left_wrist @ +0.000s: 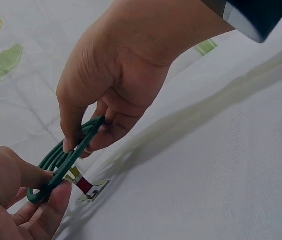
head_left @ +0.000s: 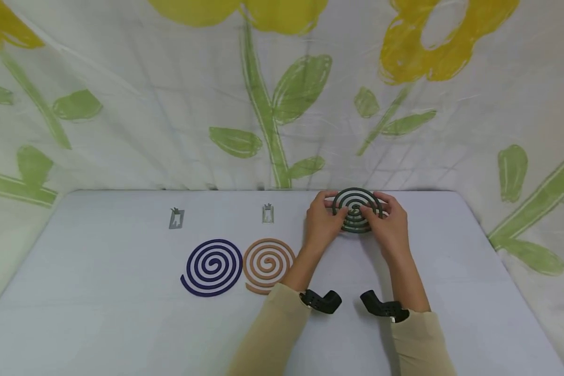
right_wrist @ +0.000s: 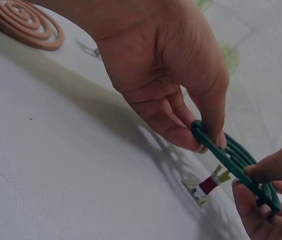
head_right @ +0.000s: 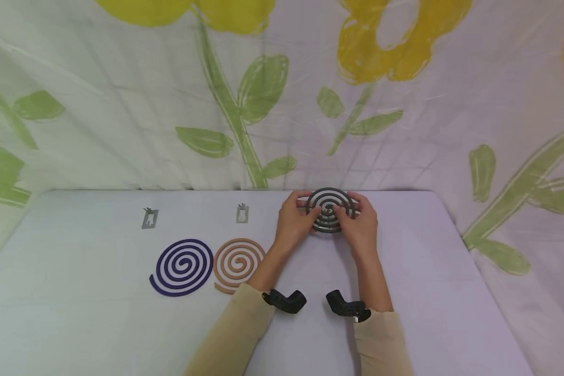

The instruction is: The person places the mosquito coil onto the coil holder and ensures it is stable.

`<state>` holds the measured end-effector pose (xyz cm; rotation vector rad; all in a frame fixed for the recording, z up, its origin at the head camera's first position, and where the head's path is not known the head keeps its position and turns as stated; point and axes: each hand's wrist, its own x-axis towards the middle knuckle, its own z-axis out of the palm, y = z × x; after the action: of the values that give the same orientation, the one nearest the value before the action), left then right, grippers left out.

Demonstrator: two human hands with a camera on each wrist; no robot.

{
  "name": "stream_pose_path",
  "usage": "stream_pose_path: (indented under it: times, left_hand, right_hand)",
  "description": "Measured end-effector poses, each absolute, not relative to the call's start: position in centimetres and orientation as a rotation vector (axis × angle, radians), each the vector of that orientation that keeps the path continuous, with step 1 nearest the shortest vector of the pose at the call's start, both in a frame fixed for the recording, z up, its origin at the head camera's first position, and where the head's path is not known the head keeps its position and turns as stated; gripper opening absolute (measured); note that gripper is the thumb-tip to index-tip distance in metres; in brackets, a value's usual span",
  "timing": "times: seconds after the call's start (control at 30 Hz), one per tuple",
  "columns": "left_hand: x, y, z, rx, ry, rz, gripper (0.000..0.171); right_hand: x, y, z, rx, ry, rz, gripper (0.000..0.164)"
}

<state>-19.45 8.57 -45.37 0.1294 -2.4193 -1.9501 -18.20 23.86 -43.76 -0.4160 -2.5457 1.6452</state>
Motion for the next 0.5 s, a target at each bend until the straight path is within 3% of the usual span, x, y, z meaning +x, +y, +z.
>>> stream_pose_path:
  times: [0.5]
  left_hand:
    - [-19.33,8.34,-45.3,0.165,-2.431,-1.969,0.041]
  right_hand:
    - [-18.12,23.75,-44.08,-0.393,-2.537,1.698,0.059]
